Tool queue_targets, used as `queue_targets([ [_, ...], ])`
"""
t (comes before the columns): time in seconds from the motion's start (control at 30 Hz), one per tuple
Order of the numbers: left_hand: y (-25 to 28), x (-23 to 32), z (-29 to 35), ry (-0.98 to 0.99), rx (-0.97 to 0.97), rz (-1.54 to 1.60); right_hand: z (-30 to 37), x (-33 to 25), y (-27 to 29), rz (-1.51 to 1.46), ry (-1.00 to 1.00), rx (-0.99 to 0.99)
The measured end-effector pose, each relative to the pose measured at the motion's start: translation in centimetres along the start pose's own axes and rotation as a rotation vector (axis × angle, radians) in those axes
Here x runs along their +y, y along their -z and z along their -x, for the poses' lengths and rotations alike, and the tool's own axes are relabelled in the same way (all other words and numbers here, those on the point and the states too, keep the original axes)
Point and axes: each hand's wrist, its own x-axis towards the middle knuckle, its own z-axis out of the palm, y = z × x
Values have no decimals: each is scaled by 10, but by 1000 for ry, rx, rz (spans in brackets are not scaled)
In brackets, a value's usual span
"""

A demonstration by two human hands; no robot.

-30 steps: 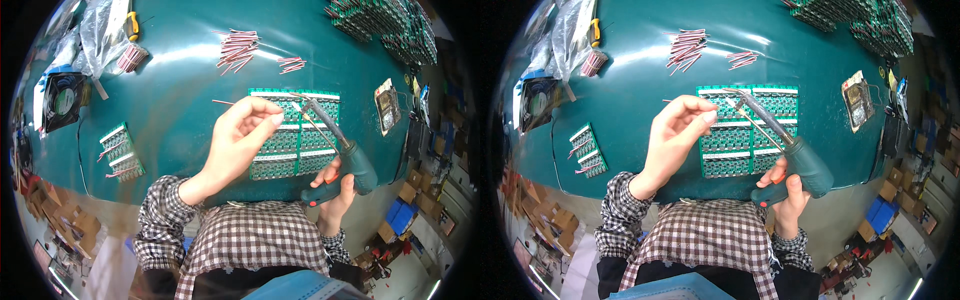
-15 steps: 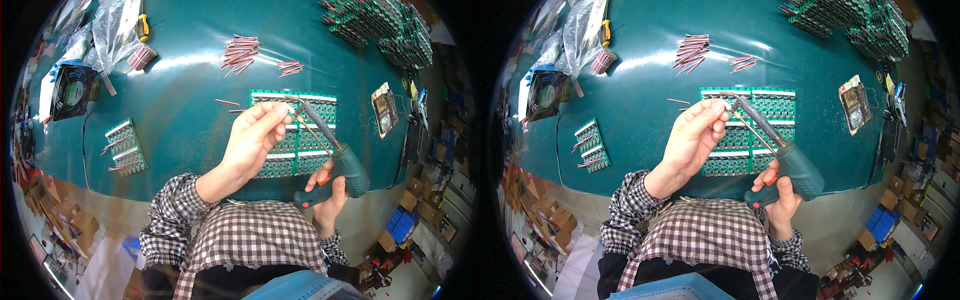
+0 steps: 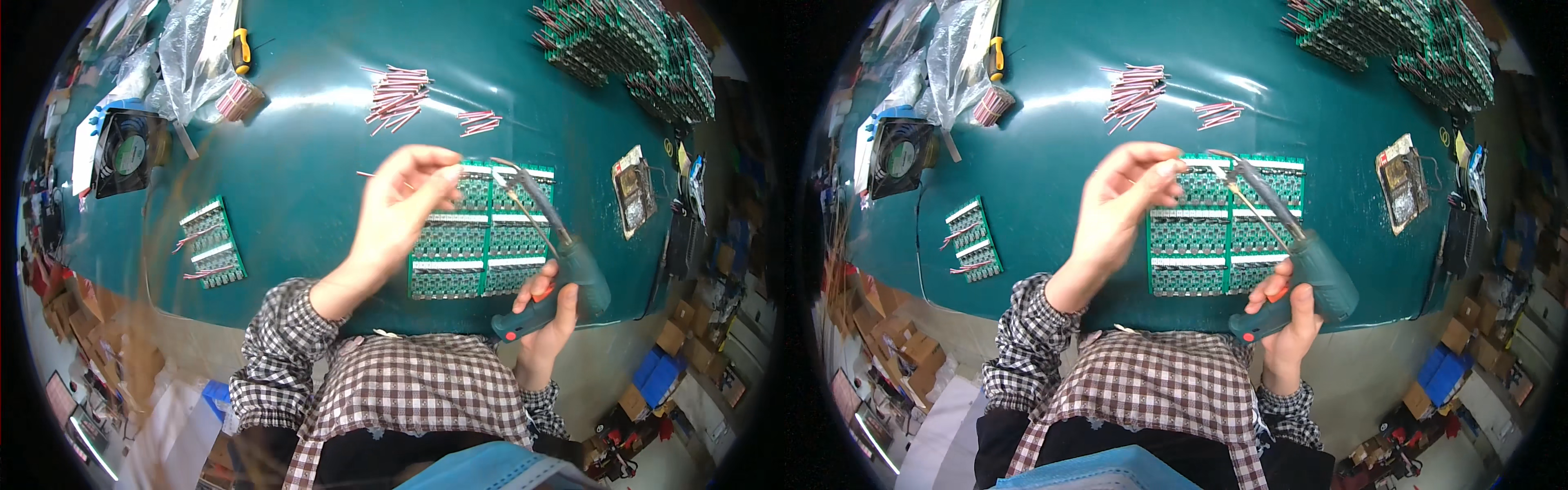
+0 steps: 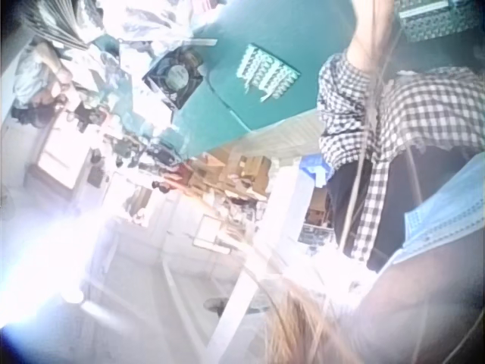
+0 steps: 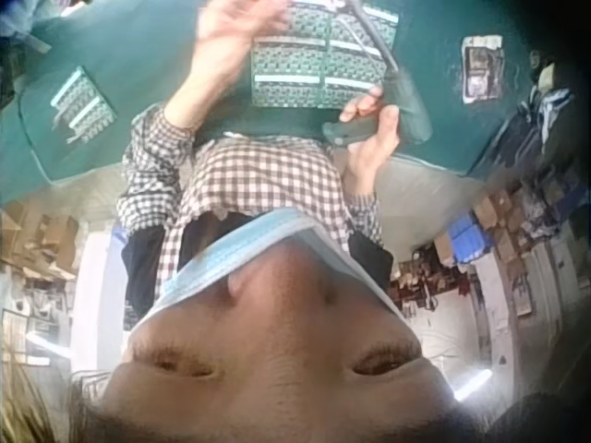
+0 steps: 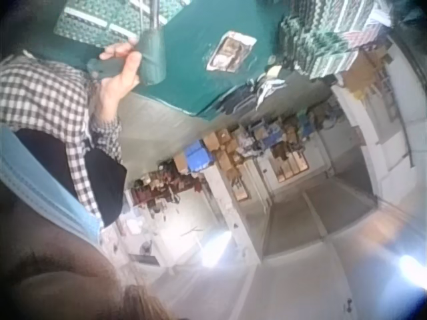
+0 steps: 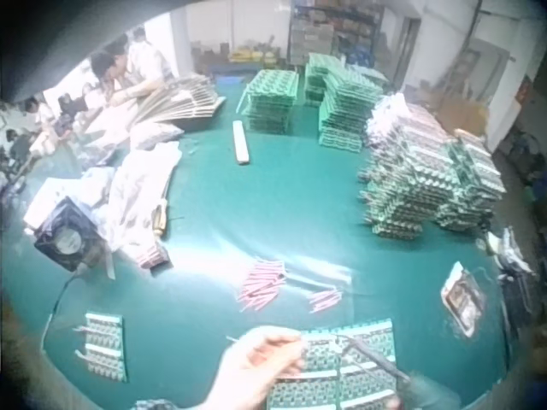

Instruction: The person uses a soldering iron to attach red and white wires to a green circuit board. They repeatedly pick up wires, place them into the board's holes, and apply heat to secure them. The process is continuous and repetitive, focusing on the precise placement and soldering of each wire.

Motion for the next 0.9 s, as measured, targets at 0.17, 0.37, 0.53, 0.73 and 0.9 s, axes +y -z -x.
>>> queue_targets([
  [0.17,39,13,-40,-588,197,-1236,-14,-6,12,-12,14,-23],
  [0.37,50,0,-49,-604,244,-1471,-16,-9,10,15,23,-52],
  [0.53,49,7,-48,-603,241,-1442,-20,-8,15,10,20,-37],
  [0.73,51,11,-48,-556,193,-1446,-19,-9,16,17,20,-36],
  [0.9,43,6,-55,-587,180,-1400,-21,-11,14,79,-4,-32],
])
